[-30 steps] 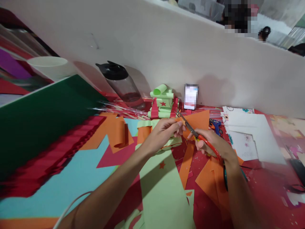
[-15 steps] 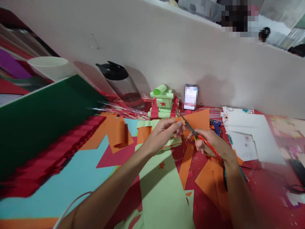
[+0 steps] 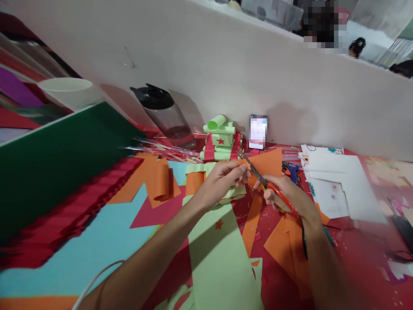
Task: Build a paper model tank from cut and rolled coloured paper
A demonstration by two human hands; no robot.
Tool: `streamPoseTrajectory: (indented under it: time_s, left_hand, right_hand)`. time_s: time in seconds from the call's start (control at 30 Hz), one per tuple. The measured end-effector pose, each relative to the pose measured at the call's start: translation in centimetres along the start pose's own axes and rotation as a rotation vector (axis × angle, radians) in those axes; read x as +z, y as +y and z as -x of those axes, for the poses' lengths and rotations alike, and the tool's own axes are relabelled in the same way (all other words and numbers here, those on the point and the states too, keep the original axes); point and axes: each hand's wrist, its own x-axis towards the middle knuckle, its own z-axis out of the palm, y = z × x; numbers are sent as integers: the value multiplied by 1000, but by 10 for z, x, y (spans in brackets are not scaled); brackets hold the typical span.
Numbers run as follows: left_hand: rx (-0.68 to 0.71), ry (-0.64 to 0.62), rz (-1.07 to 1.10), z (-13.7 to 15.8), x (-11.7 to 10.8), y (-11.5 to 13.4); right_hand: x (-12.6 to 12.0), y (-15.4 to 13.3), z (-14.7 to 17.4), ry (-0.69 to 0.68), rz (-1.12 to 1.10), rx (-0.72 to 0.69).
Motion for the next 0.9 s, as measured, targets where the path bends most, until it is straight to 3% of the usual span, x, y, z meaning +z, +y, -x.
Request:
streamPoseTrajectory:
  time_s: [0.5,0.7,0.9]
  left_hand:
    - [-3,1,2,2,-1,3]
    - [-18,1,-7,4,-3,7]
    - [-1,32,-53,5,-8,14]
  right_hand:
    - [3,-1,-1,27,18,-21]
    - [5,4,-5,61,16,41]
    - [3,5,-1,14,-62,6]
